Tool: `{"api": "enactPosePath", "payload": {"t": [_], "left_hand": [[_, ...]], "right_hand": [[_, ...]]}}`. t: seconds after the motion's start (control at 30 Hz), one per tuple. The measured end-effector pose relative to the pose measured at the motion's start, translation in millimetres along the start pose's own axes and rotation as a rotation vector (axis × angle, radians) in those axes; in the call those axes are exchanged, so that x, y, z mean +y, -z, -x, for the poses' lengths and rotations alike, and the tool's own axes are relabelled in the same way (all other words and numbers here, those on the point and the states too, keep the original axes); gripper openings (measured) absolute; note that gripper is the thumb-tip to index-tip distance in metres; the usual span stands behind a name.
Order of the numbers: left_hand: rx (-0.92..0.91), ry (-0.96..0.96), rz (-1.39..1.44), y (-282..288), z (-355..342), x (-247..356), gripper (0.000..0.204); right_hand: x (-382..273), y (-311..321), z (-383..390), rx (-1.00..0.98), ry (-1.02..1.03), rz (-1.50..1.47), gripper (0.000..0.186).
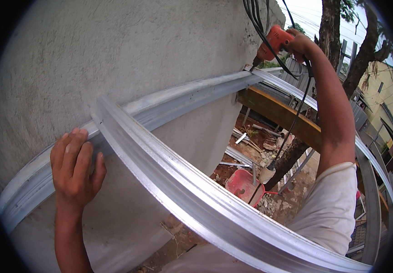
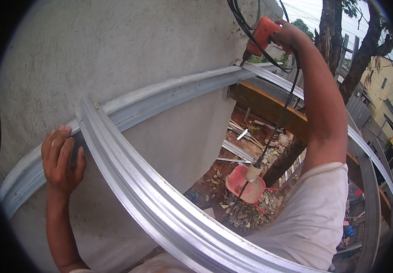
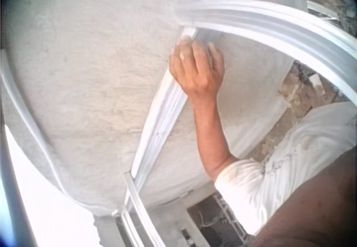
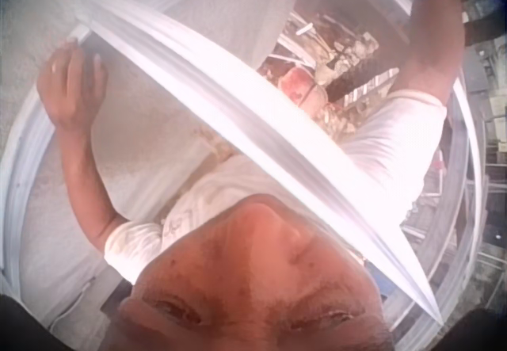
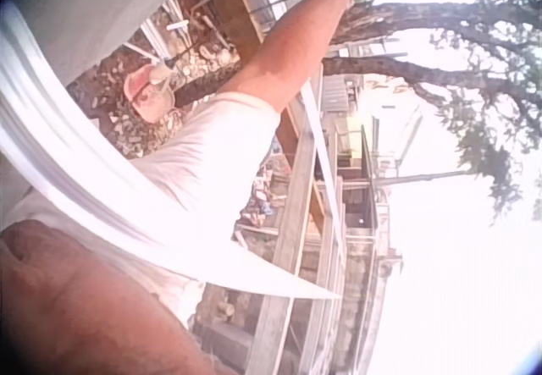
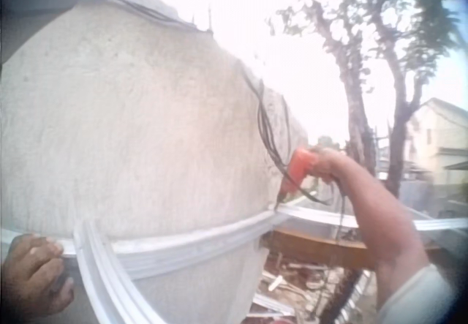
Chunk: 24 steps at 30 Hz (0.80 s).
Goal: The person is installing curved metal frames onto a concrete wall. They use a red power drill to secure the frames with screws and a hammer to tap them into place. The work is performed on a wooden scaffold in an outdoor construction area.
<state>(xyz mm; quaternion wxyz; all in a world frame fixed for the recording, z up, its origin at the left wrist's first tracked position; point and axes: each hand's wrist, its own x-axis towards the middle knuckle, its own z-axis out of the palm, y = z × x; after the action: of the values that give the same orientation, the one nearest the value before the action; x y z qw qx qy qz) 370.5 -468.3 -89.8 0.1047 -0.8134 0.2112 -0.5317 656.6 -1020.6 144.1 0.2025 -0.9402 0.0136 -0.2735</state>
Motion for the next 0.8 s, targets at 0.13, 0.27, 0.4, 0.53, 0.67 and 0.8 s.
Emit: {"api": "enactPosePath", "payload": {"t": [0.13,0.27,0.4,0.53,0.67,0.8], "left_hand": [[-0.007,0.007,-0.002,2.3,0.3,0.0,0.029],[0.007,0.014,0.018,1.0,-0.9,2.5,0.028],[0.002,0.015,-0.010,2.4,0.3,0.9,0.028],[0.002,0.020,0.003,0.6,-1.4,2.3,0.028],[-0.016,0.040,0.016,6.1,-8.4,3.5,0.028],[-0.073,0.088,0.065,14.8,-18.5,2.6,0.026]], "right_hand": [[-12.6,0.3,-1.1,-0.053,-0.012,0.050,0.079],[-18.3,1.6,-20.1,-0.025,0.067,0.253,0.071],[-50.3,-12.8,-20.8,0.038,0.183,0.536,0.062],[-56.1,-18.3,-63.0,0.015,0.258,0.789,0.056],[-75.6,-21.9,-74.7,-0.071,0.108,0.902,0.057],[-93.2,-24.0,-40.0,-0.001,0.089,0.870,0.060]]}}
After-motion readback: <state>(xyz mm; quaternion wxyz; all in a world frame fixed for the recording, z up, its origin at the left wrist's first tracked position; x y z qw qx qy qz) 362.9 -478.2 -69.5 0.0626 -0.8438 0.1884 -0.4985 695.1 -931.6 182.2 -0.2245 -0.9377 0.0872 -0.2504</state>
